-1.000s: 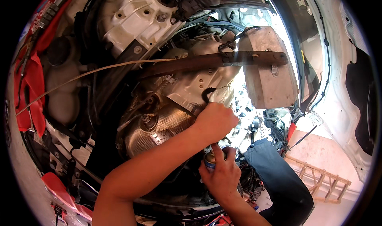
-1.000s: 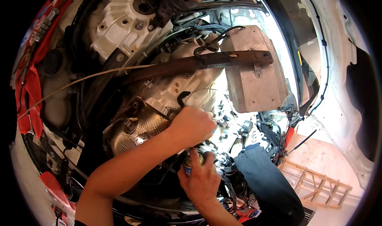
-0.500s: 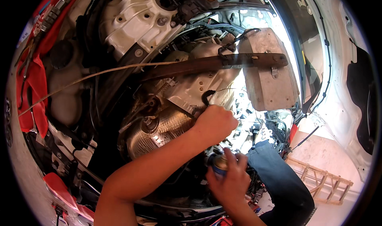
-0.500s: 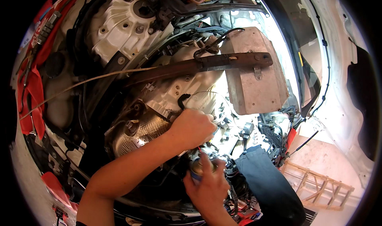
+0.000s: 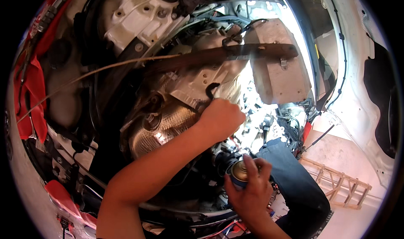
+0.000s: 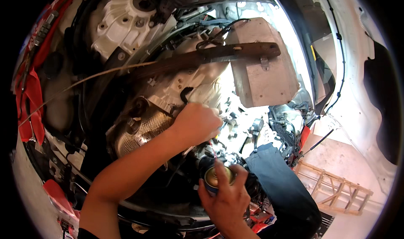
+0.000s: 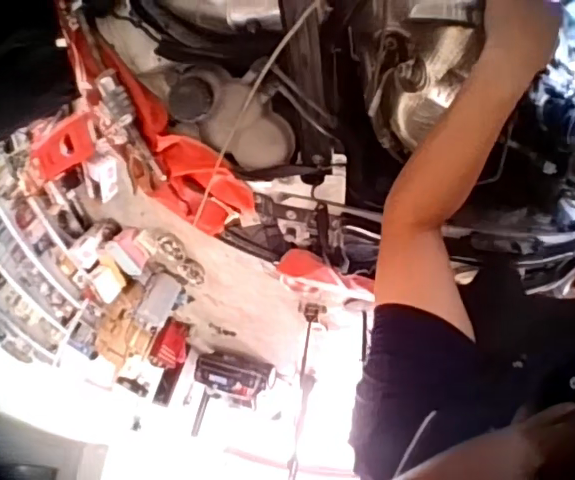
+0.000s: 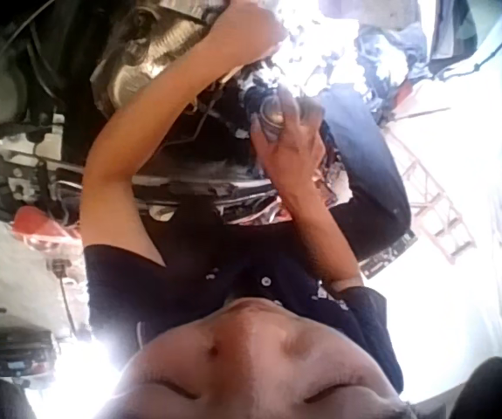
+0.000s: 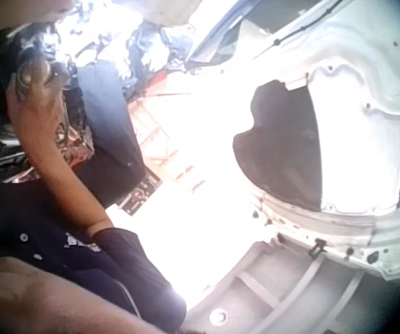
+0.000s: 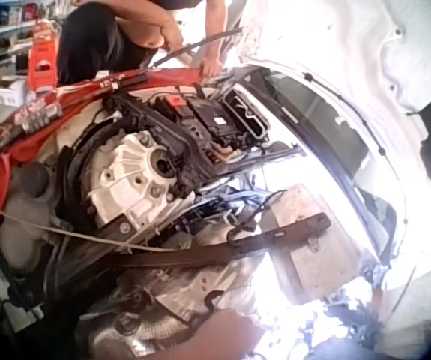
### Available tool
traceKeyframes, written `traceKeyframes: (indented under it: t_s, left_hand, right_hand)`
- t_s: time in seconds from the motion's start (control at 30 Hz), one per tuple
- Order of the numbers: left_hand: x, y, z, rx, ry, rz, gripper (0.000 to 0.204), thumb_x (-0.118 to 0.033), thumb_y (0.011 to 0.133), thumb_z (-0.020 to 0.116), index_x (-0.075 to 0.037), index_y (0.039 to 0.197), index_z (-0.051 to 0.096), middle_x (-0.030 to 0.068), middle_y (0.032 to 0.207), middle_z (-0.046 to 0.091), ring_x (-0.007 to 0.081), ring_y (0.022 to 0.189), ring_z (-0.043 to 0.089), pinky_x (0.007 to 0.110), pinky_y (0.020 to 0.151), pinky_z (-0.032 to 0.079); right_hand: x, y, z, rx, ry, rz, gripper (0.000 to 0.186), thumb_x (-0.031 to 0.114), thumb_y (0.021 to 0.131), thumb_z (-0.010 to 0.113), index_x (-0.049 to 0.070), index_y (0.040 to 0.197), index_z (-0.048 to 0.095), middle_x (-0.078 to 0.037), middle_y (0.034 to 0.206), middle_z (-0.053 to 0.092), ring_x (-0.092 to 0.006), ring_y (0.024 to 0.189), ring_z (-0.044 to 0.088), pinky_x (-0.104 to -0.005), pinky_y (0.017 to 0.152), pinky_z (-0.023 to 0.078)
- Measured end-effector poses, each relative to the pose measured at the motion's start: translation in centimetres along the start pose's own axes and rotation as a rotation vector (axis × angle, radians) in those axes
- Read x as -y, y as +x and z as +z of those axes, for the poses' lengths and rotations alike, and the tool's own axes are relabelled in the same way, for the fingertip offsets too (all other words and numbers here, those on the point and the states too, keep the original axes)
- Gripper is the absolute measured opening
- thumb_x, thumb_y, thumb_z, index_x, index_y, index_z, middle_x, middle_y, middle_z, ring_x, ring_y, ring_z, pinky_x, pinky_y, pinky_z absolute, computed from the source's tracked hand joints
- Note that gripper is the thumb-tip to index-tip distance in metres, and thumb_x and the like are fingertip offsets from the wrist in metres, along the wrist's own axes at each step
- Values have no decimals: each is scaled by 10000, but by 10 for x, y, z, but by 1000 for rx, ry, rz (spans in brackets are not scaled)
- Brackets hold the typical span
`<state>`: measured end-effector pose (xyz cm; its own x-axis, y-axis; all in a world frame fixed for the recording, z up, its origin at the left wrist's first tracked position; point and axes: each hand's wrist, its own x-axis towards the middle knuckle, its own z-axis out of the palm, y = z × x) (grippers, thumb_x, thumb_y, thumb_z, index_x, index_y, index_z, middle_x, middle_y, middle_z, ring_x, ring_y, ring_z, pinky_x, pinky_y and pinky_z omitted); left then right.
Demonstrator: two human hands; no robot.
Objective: The person works on various components within a car's engine bay, connecting wires by hand, using a spray can on parts, and positioning a metal component over the engine.
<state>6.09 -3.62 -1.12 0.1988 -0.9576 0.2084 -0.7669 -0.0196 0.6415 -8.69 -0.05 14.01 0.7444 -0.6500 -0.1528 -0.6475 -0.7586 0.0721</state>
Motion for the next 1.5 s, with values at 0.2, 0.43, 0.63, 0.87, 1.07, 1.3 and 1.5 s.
traceKeyframes:
  t_s: [0.2,0.43,0.63,0.87,1.07,1.3,1.5]
  left_hand:
    - [3,2,-4,-4,-54,-7,170,-299,763,715,-129,758,713,24,799,651,231,757,682,384,645,541]
    - [2,1,-2,-39,-44,16,184,-298,753,726,-115,732,717,46,790,670,235,737,687,377,637,544]
    - [3,0,-2,-40,-39,16,164,-281,741,733,-119,722,717,47,786,674,229,737,686,369,633,542]
    - [3,0,-4,-69,-18,28,102,-211,745,701,-115,720,724,62,757,692,227,720,704,355,610,542]
    - [1,2,-6,-68,-5,28,82,-133,764,660,-116,724,730,73,734,709,229,720,721,351,608,546]
    - [1,-2,-4,-98,-6,27,140,-235,727,716,-115,658,696,60,742,684,221,697,695,356,593,530]
    - [7,4,-6,-163,20,24,105,-185,710,677,-122,627,690,51,704,687,212,663,695,351,578,537]
  right_hand:
    - [7,13,28,8,-14,-41,564,266,728,796,217,1257,606,-168,1100,507,-350,777,650,-415,611,539]
    - [5,19,38,61,-38,6,552,247,722,779,189,1242,604,-178,1104,501,-366,793,644,-438,641,534]
    - [7,21,41,90,-33,12,555,245,723,771,167,1244,598,-176,1105,502,-380,796,646,-460,662,532]
    - [10,16,40,220,124,207,702,279,742,771,135,1361,474,-210,1138,486,-412,867,629,-478,744,530]
    - [10,-17,45,356,851,310,826,54,764,734,29,1461,292,-180,1255,516,-214,1044,580,-344,924,483]
    - [-16,-52,38,-457,745,-208,882,237,765,807,27,1437,275,-204,1374,375,-298,1092,555,-394,950,469]
    - [-11,-60,51,-75,408,-138,860,76,663,832,25,1386,369,-225,1263,425,-361,1080,517,-455,914,454]
